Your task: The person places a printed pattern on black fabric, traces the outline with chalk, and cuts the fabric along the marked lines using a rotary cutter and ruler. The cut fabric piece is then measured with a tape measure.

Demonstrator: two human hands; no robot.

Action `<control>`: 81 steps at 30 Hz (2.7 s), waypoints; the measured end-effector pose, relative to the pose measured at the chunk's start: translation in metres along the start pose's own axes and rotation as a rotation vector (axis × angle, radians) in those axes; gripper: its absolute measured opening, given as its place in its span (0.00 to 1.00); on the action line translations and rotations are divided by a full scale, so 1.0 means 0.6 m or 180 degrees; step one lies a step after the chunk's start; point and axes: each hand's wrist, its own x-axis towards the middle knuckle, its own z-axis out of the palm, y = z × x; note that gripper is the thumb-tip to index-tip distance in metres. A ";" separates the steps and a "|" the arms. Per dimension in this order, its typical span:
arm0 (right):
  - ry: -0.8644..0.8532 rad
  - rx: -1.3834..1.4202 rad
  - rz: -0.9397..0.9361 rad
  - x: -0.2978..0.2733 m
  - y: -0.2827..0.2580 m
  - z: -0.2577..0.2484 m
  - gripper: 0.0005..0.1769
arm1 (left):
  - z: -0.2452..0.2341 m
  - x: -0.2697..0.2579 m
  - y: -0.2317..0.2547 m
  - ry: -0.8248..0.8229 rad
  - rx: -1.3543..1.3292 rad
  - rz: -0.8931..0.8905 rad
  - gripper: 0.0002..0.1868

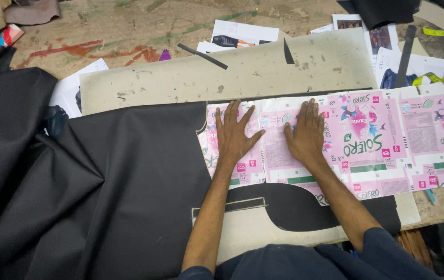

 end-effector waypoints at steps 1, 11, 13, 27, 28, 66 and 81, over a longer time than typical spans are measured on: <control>0.0215 0.0093 -0.0168 0.001 -0.004 -0.002 0.47 | 0.007 0.006 -0.003 0.0073 -0.0036 0.0010 0.39; 0.0033 0.0029 -0.0645 -0.010 -0.113 0.049 0.48 | 0.004 0.013 -0.102 -0.0387 -0.0897 0.0273 0.34; 0.0047 0.0112 -0.0773 -0.027 -0.132 0.044 0.48 | -0.032 -0.009 -0.147 -0.0567 -0.1129 0.0253 0.33; -0.0207 0.0302 -0.1234 -0.040 -0.291 0.080 0.48 | -0.143 0.057 -0.217 -0.1008 -0.1072 0.0388 0.20; 0.0024 0.0445 -0.1314 -0.045 -0.293 0.078 0.48 | -0.139 0.060 -0.222 -0.1041 -0.1141 0.0252 0.20; -0.1052 -0.0528 -0.1459 0.057 0.148 -0.100 0.65 | -0.114 -0.184 -0.089 0.0704 -0.0613 -0.0748 0.40; -0.0921 -0.0452 -0.1527 0.071 0.147 -0.120 0.67 | -0.108 -0.186 -0.086 0.0881 -0.0586 -0.0655 0.41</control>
